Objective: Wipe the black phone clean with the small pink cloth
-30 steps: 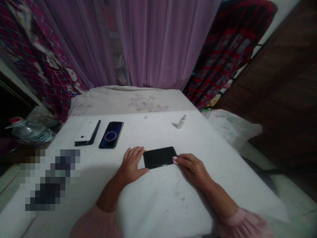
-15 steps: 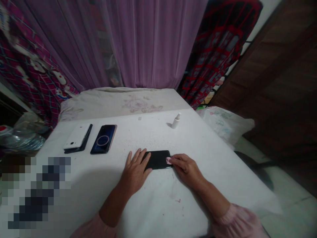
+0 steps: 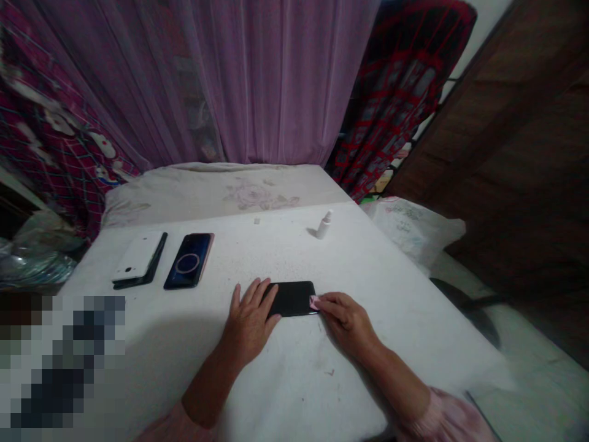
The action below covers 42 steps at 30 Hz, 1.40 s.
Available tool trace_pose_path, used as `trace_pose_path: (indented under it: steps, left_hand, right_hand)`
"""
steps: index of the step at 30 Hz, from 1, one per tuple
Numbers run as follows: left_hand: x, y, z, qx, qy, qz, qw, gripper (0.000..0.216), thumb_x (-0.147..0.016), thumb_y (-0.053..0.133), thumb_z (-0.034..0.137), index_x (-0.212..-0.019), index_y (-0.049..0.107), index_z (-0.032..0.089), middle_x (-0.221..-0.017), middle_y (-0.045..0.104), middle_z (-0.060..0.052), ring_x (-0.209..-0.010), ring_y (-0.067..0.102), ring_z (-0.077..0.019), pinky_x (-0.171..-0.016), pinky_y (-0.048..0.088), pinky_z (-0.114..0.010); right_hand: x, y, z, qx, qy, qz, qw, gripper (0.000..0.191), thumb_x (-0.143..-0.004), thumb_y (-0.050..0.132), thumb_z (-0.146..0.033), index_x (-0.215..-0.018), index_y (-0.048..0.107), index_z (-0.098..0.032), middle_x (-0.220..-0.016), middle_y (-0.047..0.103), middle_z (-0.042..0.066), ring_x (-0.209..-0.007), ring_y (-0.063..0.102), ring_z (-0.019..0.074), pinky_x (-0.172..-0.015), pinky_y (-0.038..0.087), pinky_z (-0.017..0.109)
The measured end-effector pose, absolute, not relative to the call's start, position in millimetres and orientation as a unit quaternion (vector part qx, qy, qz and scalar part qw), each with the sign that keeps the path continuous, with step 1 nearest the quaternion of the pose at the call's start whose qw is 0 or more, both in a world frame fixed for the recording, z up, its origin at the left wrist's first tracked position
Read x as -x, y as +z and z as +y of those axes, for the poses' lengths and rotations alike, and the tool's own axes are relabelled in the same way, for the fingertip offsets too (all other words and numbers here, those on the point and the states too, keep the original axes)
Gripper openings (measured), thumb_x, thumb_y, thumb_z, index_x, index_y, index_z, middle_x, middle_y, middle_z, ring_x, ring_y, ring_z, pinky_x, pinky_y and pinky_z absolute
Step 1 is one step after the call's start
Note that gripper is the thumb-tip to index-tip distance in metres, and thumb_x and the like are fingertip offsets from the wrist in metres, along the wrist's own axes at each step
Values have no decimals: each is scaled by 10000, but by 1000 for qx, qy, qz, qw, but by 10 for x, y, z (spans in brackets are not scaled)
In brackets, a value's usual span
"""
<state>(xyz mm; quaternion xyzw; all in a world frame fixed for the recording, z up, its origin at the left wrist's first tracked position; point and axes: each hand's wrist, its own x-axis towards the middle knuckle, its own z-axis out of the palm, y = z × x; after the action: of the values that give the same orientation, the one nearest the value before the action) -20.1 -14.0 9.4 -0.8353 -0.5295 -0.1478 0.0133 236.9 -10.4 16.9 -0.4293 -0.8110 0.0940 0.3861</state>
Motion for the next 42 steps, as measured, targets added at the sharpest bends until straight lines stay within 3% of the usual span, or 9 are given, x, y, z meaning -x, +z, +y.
trace_pose_path:
  steps: [12,22,28,35,42]
  left_hand:
    - [213,34,-121,841,-152,-519,25,473,-972,436,368,-1421,452,220,-1475,479,-106,-1372,409,-298,-1144,245,-574]
    - [204,76,-129,840,-149,-522,4,477,-965,455,362,-1417,445,211,-1473,481,-105,-1366,409,-298,-1144,241,-574]
    - [224,40,-121,840,-167,-516,-9,482,-961,444,373,-1415,435,213,-1461,493,-109,-1359,418,-294,-1153,209,-574]
    - [313,-93,-110,819,-211,-534,-5,729,-892,498,483,-1485,278,122,-1468,462,-176,-1386,377,-320,-1153,230,-543]
    - [390,-132,-95,811,-208,-547,17,673,-885,492,562,-1387,426,120,-1416,519,-189,-1355,421,-347,-1143,220,-580]
  right_hand:
    - [-2273,54,387,483,91,-778,390,251,-920,523,-199,-984,761,-246,-904,725,68,-798,689,168,-696,575,279]
    - [-2349,144,-305,479,134,-773,394,236,-952,534,-273,-1064,741,-287,-919,719,58,-810,688,146,-684,566,245]
    - [-2271,91,229,531,127,-756,362,239,-904,545,-218,-977,766,-272,-924,747,47,-820,699,166,-717,564,274]
    - [-2230,120,448,597,203,-677,380,192,-871,586,-291,-949,761,-275,-981,762,30,-916,707,196,-828,550,323]
    - [-2125,269,366,614,172,-714,290,249,-922,543,-356,-1026,753,-272,-957,728,41,-834,686,175,-745,522,275]
